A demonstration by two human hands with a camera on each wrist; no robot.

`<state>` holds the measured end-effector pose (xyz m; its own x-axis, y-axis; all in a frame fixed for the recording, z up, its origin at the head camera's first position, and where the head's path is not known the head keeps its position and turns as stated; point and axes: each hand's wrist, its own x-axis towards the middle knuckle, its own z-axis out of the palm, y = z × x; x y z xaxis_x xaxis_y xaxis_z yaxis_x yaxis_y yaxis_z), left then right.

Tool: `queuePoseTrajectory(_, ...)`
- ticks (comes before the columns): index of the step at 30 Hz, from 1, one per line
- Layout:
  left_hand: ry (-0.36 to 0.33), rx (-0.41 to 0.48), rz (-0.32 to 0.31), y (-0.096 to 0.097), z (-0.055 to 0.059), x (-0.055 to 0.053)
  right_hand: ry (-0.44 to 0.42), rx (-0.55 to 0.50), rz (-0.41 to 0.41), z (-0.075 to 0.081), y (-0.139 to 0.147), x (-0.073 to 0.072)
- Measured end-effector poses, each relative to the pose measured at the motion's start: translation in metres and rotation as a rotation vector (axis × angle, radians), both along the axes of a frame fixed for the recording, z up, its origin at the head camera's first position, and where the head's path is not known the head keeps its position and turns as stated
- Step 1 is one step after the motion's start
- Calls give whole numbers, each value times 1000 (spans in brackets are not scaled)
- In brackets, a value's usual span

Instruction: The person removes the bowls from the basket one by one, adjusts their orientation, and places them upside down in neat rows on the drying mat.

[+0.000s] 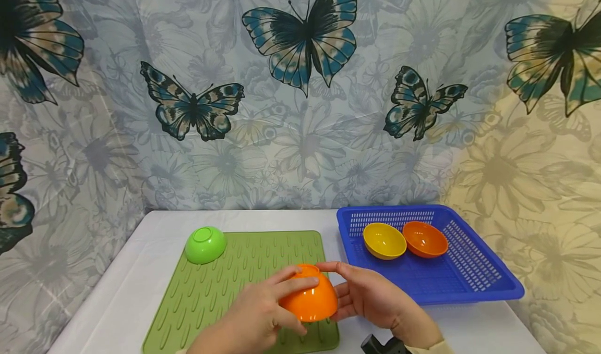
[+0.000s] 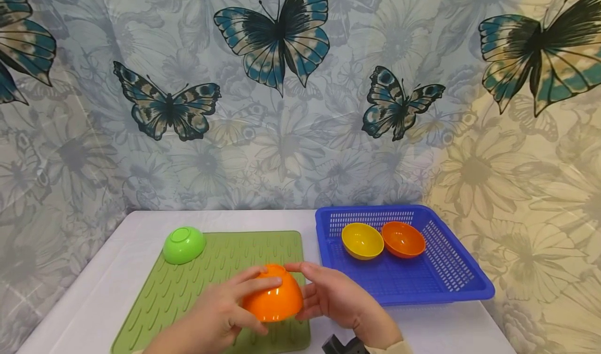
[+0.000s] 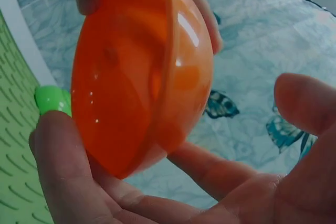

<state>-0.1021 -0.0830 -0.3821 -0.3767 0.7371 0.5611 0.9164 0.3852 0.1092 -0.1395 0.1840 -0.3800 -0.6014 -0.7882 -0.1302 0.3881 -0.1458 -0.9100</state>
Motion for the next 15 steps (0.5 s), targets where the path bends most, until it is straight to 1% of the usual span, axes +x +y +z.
queuePoseTrajectory(5, 14, -13, -52, 0, -2, 0, 17, 4, 31, -6, -1, 1)
queuePoseTrajectory(9, 22, -37, -76, 2, -2, 1, 19, -11, 43, -11, -3, 1)
queuePoseTrajectory(14, 111, -104, -73, 4, -4, 1, 19, 17, 43, -15, -6, 1)
queuePoseTrajectory(15, 139, -117, -71, 4, -4, 1, 18, 28, 41, -15, -6, 1)
